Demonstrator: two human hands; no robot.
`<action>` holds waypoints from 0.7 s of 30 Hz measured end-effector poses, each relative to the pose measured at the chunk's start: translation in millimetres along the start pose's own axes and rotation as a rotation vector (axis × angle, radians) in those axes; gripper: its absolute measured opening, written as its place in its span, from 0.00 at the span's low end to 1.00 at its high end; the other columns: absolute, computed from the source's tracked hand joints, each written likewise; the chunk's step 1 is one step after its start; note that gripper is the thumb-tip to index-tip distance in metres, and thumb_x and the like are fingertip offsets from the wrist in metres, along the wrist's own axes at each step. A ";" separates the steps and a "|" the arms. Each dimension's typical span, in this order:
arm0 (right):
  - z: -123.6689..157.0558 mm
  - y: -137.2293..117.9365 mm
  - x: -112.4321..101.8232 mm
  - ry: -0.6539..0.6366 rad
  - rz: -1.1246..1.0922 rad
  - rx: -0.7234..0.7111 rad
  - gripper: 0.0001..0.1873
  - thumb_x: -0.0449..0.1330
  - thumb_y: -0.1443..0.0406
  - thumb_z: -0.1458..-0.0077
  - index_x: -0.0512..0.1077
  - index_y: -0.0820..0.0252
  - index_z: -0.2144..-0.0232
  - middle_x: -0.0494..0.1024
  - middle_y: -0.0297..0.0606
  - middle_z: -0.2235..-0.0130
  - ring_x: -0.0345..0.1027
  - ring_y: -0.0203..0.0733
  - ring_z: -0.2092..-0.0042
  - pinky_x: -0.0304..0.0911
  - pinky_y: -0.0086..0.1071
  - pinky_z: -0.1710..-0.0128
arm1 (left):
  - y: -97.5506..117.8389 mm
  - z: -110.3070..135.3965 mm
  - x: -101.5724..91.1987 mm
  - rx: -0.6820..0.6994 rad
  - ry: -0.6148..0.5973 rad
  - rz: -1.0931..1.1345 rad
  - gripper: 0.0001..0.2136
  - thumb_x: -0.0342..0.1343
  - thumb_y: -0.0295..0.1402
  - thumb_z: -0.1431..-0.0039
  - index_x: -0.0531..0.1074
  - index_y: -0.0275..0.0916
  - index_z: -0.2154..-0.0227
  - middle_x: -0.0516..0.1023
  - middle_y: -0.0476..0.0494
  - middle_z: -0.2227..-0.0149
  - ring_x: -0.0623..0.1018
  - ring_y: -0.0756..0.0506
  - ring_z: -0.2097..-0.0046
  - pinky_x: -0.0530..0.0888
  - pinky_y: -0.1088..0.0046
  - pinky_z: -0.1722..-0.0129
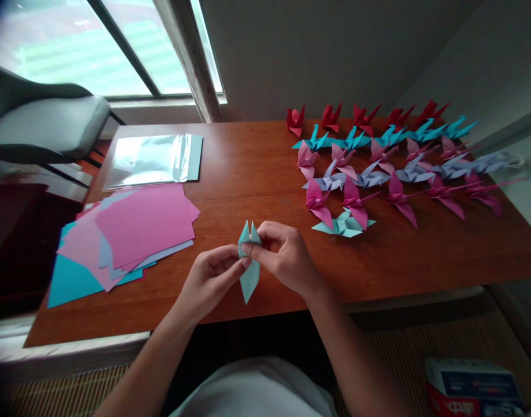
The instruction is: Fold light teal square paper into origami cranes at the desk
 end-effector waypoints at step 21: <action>-13.5 1.7 -2.3 0.024 -0.050 0.066 0.10 0.71 0.60 0.48 0.77 0.59 0.74 0.74 0.31 0.72 0.66 0.35 0.68 0.60 0.30 0.69 | 2.5 -8.2 -2.4 0.024 0.063 -0.074 0.12 0.64 0.40 0.42 0.76 0.34 0.71 0.72 0.49 0.73 0.69 0.51 0.70 0.66 0.78 0.70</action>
Point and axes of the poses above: each hand's wrist, its own z-axis away from the middle knuckle, its own x-axis out of the palm, y = z × x, the point moved 9 cm from there along -z, towards the middle knuckle
